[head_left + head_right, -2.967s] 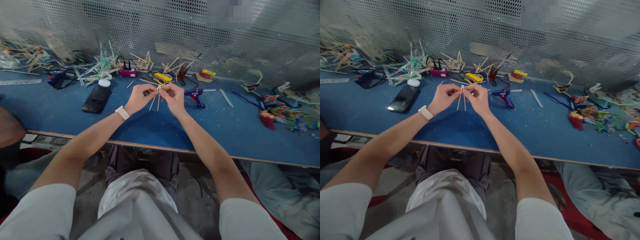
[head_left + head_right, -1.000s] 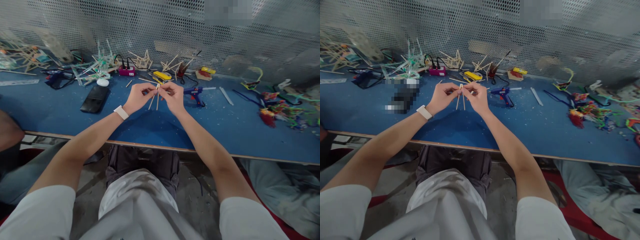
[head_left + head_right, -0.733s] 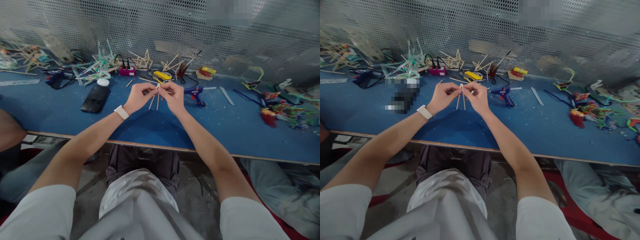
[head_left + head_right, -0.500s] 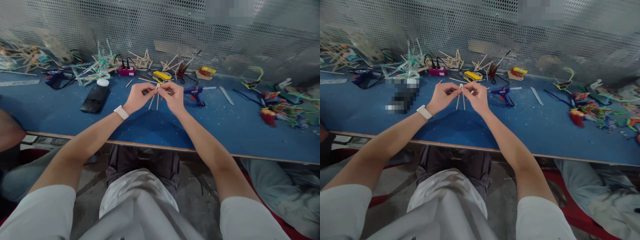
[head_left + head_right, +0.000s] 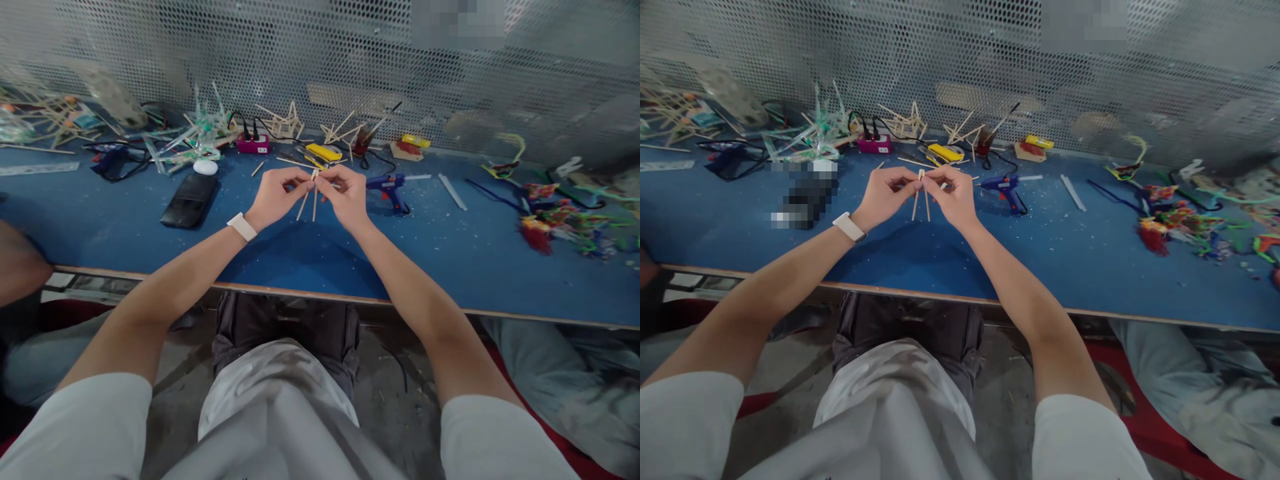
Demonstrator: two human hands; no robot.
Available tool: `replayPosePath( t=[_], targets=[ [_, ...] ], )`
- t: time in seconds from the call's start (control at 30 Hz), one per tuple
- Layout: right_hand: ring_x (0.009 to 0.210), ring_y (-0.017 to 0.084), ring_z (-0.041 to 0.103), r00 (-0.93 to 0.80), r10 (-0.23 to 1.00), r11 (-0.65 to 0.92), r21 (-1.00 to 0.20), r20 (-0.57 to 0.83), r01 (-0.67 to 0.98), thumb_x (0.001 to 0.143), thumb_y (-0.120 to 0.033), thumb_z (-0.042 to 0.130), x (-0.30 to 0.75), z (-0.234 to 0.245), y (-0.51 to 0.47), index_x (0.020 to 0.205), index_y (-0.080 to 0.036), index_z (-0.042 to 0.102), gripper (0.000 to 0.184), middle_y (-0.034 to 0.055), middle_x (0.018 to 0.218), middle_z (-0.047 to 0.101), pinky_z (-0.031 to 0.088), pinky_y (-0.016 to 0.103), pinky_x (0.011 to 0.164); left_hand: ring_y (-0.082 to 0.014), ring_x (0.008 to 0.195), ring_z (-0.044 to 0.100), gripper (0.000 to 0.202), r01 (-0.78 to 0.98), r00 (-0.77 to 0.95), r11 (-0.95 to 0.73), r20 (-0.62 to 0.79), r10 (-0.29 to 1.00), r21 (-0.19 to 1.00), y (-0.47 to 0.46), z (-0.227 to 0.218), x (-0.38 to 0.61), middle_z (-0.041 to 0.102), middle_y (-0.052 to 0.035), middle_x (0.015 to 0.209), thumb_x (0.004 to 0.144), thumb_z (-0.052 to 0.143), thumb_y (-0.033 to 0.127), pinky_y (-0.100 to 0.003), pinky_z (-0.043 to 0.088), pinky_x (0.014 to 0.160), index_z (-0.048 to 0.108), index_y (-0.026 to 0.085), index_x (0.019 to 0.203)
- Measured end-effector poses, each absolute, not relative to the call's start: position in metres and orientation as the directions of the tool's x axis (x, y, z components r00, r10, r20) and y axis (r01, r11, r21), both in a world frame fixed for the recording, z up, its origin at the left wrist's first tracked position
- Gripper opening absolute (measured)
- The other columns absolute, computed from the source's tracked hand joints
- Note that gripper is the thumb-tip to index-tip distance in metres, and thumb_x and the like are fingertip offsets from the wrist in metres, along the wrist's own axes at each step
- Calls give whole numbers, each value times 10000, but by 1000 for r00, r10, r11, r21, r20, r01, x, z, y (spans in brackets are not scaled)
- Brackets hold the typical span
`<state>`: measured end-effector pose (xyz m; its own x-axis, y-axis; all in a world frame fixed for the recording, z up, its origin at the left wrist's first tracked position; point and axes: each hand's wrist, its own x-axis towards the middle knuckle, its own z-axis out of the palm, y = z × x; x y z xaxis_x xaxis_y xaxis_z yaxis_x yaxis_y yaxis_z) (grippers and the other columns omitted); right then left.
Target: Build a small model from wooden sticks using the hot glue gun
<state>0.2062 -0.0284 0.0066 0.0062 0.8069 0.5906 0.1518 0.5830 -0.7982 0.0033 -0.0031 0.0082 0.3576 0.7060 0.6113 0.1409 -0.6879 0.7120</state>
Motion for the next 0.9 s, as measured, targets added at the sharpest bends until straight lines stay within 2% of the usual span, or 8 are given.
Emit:
replayPosePath(
  t=[0.3, 0.57, 0.77, 0.9],
  targets=[
    [801, 202, 761, 2, 807, 581, -796, 590, 172, 837, -914, 898, 208, 7, -28, 917, -291, 852, 629, 21, 900, 803, 591, 322, 550, -159, 745, 749, 332, 141, 353, -690, 615, 705, 710, -3, 8, 4, 866, -62, 912, 1081, 819, 552, -278, 540, 640, 876, 234, 1005],
    [782, 199, 759, 20, 815, 568, -806, 579, 167, 786, -954, 901, 206, 8, -29, 892, -294, 851, 670, 13, 872, 801, 586, 319, 540, -164, 755, 751, 375, 155, 348, -684, 609, 713, 712, -3, 9, 4, 867, -62, 918, 1075, 822, 591, -279, 550, 642, 872, 229, 990],
    [809, 204, 761, -12, 803, 588, -787, 596, 187, 866, -930, 859, 208, 3, -26, 952, -296, 845, 640, 22, 913, 802, 605, 327, 561, -163, 751, 757, 355, 153, 342, -686, 613, 712, 711, -3, 8, 4, 869, -63, 916, 1073, 837, 575, -280, 552, 636, 875, 233, 991],
    [804, 205, 758, -9, 801, 591, -788, 599, 171, 864, -908, 880, 209, 3, -25, 954, -295, 851, 621, 22, 906, 801, 595, 323, 555, -160, 748, 761, 346, 144, 352, -687, 612, 708, 712, -3, 9, 3, 870, -61, 913, 1081, 826, 560, -279, 550, 641, 876, 228, 994]
  ],
)
